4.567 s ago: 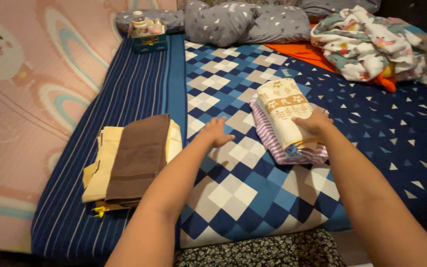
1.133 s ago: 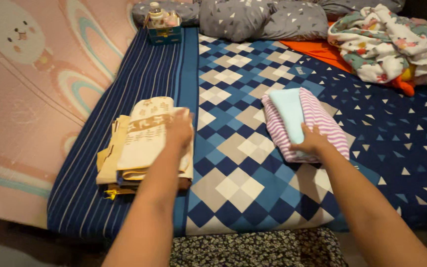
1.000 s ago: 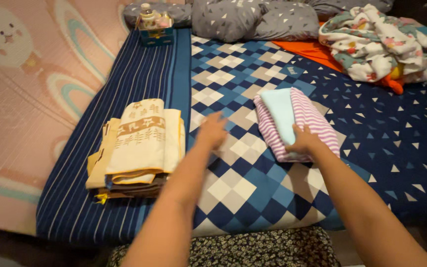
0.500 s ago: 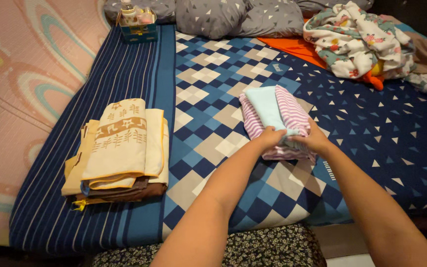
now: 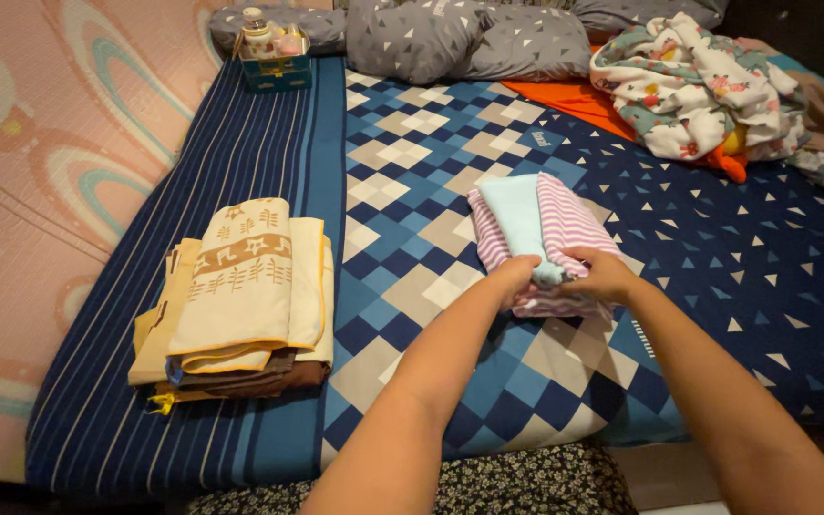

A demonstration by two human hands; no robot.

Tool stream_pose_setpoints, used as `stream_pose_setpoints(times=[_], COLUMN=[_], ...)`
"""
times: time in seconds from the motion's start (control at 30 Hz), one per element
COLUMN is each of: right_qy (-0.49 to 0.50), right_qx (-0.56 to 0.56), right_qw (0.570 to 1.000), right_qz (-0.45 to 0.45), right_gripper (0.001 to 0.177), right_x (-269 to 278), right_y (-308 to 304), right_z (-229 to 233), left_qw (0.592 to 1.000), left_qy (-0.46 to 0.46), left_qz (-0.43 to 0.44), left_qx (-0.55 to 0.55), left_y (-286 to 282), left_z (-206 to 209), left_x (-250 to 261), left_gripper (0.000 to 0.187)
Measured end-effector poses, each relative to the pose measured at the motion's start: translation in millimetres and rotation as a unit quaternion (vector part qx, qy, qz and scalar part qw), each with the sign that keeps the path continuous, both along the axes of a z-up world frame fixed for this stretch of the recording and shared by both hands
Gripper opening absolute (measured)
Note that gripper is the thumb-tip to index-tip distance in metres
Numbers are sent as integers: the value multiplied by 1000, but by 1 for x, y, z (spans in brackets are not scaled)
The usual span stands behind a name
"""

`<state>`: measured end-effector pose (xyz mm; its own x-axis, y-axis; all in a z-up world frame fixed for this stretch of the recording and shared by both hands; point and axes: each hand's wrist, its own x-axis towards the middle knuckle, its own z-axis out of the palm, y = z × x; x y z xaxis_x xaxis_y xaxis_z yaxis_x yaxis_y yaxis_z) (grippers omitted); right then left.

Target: The person folds several towels and bed linens on a bed and stacks them neatly. They handle each item one at a time, smoothing and aligning edges before placing folded pieces into a growing stack.

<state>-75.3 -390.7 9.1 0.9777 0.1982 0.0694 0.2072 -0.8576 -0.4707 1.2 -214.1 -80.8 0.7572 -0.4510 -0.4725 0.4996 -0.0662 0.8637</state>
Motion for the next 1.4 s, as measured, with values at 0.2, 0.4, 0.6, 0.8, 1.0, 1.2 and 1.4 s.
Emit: stream_pose_setpoints(times=[0.2,0.4,0.6,0.8,1.0,1.2,1.4], right_qy=[6,144,-97,-35,41,7,-61], right_qx=[-86,37,-156,200,356,174,-121], right_qw=[996,988,977,925,855,976,985], right_qz=[2,-48,-109,-322,-374,-132,-108], right_gripper=[107,81,51,50,55,66,95], right_x=[-5,24,29,52,71,53,44], right_y=[19,-26,-24,-21,-19,-9,13], right_z=[-3,-8,-45,-22,-6,-12,-30], left_qw=[997,984,997,998,998,999,998], left_qy=[7,-161,-64,-37,-35,-6,-20], left_qz=[30,53,27,-14,-13,-33,-44], left_qx=[-67,53,-25,-41,-45,-39,-30], left_y=[-13,4,20,27,33,33,28], left_z=[-28,-33,-17,5,19,20,9], left_x=[6,20,16,13,8,5,6], left_gripper=[46,54,38,38,46,51,50])
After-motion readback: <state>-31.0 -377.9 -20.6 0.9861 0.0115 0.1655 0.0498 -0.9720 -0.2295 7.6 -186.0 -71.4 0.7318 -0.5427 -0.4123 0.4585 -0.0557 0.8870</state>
